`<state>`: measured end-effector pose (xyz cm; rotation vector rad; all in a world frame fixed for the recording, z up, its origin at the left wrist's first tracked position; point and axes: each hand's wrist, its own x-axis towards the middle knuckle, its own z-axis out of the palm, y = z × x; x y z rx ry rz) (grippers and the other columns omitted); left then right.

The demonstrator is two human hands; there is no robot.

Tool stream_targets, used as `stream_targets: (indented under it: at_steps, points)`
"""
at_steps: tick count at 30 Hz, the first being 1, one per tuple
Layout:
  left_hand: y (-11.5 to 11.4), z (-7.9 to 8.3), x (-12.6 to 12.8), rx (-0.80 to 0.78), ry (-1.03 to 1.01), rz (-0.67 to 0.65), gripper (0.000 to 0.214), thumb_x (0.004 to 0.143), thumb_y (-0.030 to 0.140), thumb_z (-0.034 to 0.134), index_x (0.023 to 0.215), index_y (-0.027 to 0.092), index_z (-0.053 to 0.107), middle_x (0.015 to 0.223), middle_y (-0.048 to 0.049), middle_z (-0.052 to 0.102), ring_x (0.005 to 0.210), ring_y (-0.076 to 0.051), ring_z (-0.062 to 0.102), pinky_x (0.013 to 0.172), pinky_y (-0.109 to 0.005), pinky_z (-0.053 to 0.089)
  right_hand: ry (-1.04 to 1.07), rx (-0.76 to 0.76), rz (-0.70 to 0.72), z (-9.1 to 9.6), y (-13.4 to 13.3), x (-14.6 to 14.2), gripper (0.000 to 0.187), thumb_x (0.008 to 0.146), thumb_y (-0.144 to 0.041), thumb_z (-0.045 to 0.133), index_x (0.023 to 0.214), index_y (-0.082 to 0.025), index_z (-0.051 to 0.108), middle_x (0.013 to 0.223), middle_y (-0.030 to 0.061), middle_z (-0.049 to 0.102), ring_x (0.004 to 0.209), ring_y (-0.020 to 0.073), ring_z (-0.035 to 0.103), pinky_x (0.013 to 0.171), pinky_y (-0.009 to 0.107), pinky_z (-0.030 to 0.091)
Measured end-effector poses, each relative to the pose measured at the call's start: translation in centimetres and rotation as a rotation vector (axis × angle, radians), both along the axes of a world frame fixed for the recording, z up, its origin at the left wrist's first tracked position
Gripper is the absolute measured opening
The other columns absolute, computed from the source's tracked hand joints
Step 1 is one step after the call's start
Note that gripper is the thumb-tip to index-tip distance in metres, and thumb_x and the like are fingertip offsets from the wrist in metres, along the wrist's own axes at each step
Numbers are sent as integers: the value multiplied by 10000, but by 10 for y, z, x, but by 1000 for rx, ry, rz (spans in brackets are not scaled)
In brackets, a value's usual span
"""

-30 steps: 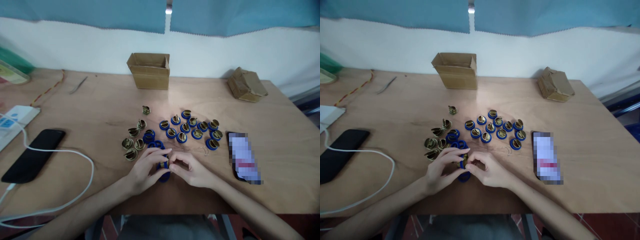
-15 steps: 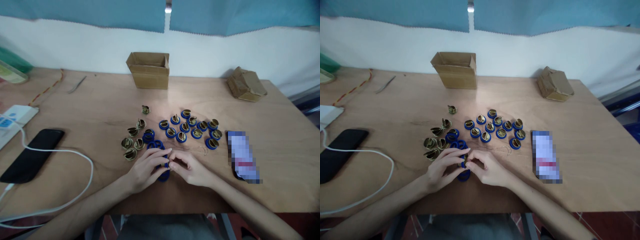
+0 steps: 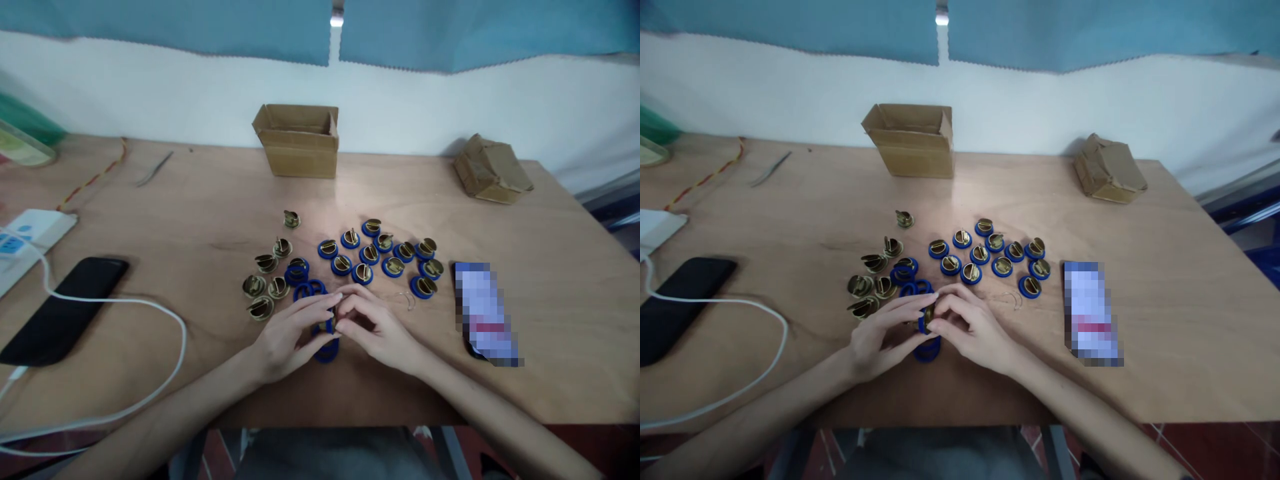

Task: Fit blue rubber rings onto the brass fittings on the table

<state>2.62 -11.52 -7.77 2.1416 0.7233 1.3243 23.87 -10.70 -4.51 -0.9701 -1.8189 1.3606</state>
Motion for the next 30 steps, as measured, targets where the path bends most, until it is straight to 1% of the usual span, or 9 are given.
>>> stream_targets:
  at_steps: [3,5,8,11,14,17,24,30]
  points:
    - [1,-2,0,29,-23,-43,583,809,7,765,1329,135,533,1336,-178,666,1271,-235,646,1059,-387,586,73,25,-14,1,0,-2,119,952,-264,682,852,-203,665,986,46,686,880,162,669,771,292,544]
    - [1,-2,0,51,-31,-48,561,805,2,767,1309,111,545,1326,-192,667,1269,-239,647,1067,-381,579,103,51,-33,0,0,-3,123,926,-267,717,834,-197,676,979,49,712,871,164,692,766,291,556]
    - [0,0,-1,69,-11,-28,519,808,-4,759,1279,101,567,1323,-196,669,1269,-237,648,1078,-368,569,80,139,-91,-2,-2,-3,119,883,-264,767,815,-197,695,1012,61,712,901,176,709,783,298,564]
    - [-1,0,0,69,6,-12,508,809,-12,753,1271,104,577,1320,-186,674,1264,-232,653,1081,-355,568,42,235,-142,-2,-4,-3,108,854,-220,790,798,-193,702,973,54,698,870,168,710,780,292,560]
    - [-3,-1,1,58,-1,-26,505,819,-22,735,1279,111,574,1308,-169,685,1271,-224,649,1086,-350,565,35,302,-156,-1,-5,-4,96,858,-186,780,800,-183,704,946,55,696,848,162,710,771,281,560]
    - [-3,-1,2,76,-12,-23,506,819,-33,727,1280,105,572,1295,-167,692,1282,-223,642,1091,-344,561,24,352,-155,1,-5,-5,89,870,-198,774,809,-177,713,953,63,696,853,162,710,768,276,563]
    - [-4,0,1,64,5,-21,494,816,-14,747,1265,113,585,1339,-167,673,1269,-210,651,1088,-323,562,-5,381,-144,2,-6,-3,87,877,-201,769,815,-169,719,941,64,690,841,165,702,756,285,566]
    - [-4,3,3,73,-20,-19,487,813,-23,743,1254,111,587,1333,-161,679,1273,-213,650,1087,-323,564,-12,420,-141,2,-6,-3,96,897,-221,756,829,-169,712,954,66,683,848,160,697,764,282,571]
